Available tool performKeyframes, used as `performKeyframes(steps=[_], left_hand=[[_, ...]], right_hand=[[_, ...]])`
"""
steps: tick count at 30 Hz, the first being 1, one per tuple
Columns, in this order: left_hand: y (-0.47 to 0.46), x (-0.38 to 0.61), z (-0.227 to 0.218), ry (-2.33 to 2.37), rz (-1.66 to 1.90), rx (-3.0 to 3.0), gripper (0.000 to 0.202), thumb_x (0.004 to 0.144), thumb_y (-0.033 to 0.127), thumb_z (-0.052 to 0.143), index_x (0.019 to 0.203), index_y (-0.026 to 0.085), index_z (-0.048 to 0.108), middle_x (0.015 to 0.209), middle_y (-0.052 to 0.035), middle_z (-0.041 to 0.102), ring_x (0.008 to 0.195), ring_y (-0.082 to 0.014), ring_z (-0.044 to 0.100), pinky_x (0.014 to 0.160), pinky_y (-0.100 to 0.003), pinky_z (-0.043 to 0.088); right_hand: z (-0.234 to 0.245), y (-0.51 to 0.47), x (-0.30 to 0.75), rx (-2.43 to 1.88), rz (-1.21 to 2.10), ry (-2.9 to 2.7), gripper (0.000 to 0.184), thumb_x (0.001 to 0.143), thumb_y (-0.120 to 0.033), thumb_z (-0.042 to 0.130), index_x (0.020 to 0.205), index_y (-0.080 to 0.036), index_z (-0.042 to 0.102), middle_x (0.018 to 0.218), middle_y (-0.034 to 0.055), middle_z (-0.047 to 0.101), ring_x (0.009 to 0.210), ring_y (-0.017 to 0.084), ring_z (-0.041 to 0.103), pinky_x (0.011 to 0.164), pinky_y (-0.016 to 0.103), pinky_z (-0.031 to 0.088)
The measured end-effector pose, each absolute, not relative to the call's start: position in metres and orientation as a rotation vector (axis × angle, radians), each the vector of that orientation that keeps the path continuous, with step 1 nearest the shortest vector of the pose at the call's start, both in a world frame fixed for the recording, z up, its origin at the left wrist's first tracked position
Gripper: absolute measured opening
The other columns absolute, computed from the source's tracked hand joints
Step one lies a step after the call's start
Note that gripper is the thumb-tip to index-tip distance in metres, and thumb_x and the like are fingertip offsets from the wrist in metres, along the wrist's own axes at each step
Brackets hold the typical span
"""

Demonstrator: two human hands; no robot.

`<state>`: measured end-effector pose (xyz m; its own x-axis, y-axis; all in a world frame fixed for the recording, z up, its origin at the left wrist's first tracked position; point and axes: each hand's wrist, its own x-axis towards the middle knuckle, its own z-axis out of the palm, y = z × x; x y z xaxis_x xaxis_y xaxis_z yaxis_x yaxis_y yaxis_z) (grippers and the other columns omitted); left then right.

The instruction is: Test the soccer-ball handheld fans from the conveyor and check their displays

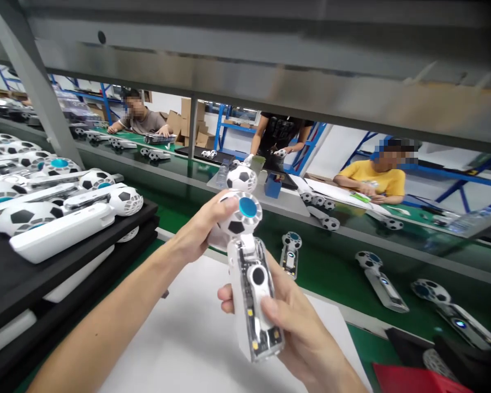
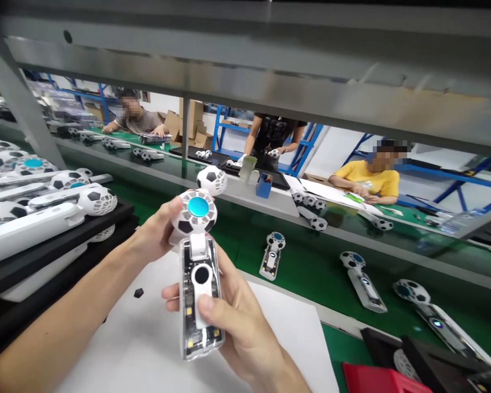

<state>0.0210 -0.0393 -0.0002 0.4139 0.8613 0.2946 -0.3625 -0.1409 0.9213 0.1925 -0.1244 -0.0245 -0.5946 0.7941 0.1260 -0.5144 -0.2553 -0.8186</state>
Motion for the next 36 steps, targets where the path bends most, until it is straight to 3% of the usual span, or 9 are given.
performKeyframes(steps=[3, 9, 14, 20, 26, 31, 36], left_hand=[[-0.044, 0.020, 0.005, 0.411, 0.973, 1.384, 0.037, 0.076, 0.050, 0.075, 0.081, 0.016, 0.060, 0.067, -0.0020, 0.063, 0.055, -0.0138, 0.057, 0.048, -0.022, 0.040], [-0.049, 0.024, 0.006, 0.420, 1.056, 1.348, 0.026, 0.070, 0.027, 0.080, 0.075, 0.016, 0.057, 0.060, 0.0036, 0.057, 0.048, -0.0080, 0.049, 0.046, -0.020, 0.038], [-0.047, 0.027, 0.002, 0.462, 1.129, 1.302, 0.023, 0.071, 0.027, 0.077, 0.073, 0.017, 0.056, 0.061, 0.0030, 0.054, 0.051, -0.0091, 0.048, 0.048, -0.021, 0.038], [-0.050, 0.039, -0.005, 0.510, 1.221, 1.170, 0.025, 0.070, 0.028, 0.076, 0.073, 0.018, 0.054, 0.060, 0.0033, 0.050, 0.052, -0.0092, 0.045, 0.052, -0.024, 0.038], [-0.060, 0.047, -0.006, 0.569, 1.286, 1.103, 0.025, 0.069, 0.033, 0.075, 0.074, 0.017, 0.057, 0.060, 0.0014, 0.053, 0.051, -0.0117, 0.049, 0.049, -0.025, 0.040], [-0.069, 0.052, -0.005, 0.644, 1.284, 0.989, 0.026, 0.068, 0.037, 0.073, 0.080, 0.018, 0.059, 0.063, 0.0001, 0.056, 0.051, -0.0134, 0.051, 0.047, -0.027, 0.042], [-0.065, 0.051, -0.004, 0.663, 1.333, 0.980, 0.028, 0.068, 0.036, 0.075, 0.080, 0.019, 0.056, 0.064, 0.0016, 0.055, 0.052, -0.0117, 0.050, 0.049, -0.025, 0.042]], right_hand=[[-0.026, -0.128, 0.189, -0.436, 1.866, -1.124, 0.048, 0.091, -0.035, 0.070, 0.135, -0.024, 0.052, 0.100, 0.0095, 0.074, 0.087, 0.015, 0.072, 0.080, 0.027, 0.055], [-0.028, -0.132, 0.189, -0.664, 1.773, -1.345, 0.038, 0.095, -0.039, 0.064, 0.129, -0.027, 0.054, 0.108, 0.0068, 0.064, 0.100, 0.020, 0.065, 0.076, 0.029, 0.054], [-0.024, -0.131, 0.193, -0.672, 1.708, -1.488, 0.054, 0.091, -0.035, 0.069, 0.140, -0.026, 0.049, 0.114, 0.0074, 0.058, 0.105, 0.022, 0.058, 0.086, 0.034, 0.050], [-0.022, -0.129, 0.193, -0.642, 1.754, -1.431, 0.060, 0.091, -0.029, 0.069, 0.146, -0.028, 0.045, 0.134, 0.0089, 0.052, 0.113, 0.022, 0.053, 0.094, 0.034, 0.046], [-0.037, -0.128, 0.190, -0.665, 1.726, -1.314, 0.093, 0.084, -0.027, 0.078, 0.156, -0.034, 0.021, 0.122, 0.0101, 0.061, 0.101, 0.022, 0.061, 0.084, 0.036, 0.052], [-0.044, -0.130, 0.183, -0.673, 1.535, -1.340, 0.087, 0.084, -0.028, 0.078, 0.155, -0.029, 0.029, 0.121, 0.0107, 0.065, 0.108, 0.024, 0.063, 0.085, 0.035, 0.052], [-0.038, -0.124, 0.185, -0.658, 1.613, -1.397, 0.088, 0.084, -0.027, 0.078, 0.156, -0.028, 0.028, 0.131, 0.0115, 0.060, 0.112, 0.024, 0.062, 0.088, 0.035, 0.053]])
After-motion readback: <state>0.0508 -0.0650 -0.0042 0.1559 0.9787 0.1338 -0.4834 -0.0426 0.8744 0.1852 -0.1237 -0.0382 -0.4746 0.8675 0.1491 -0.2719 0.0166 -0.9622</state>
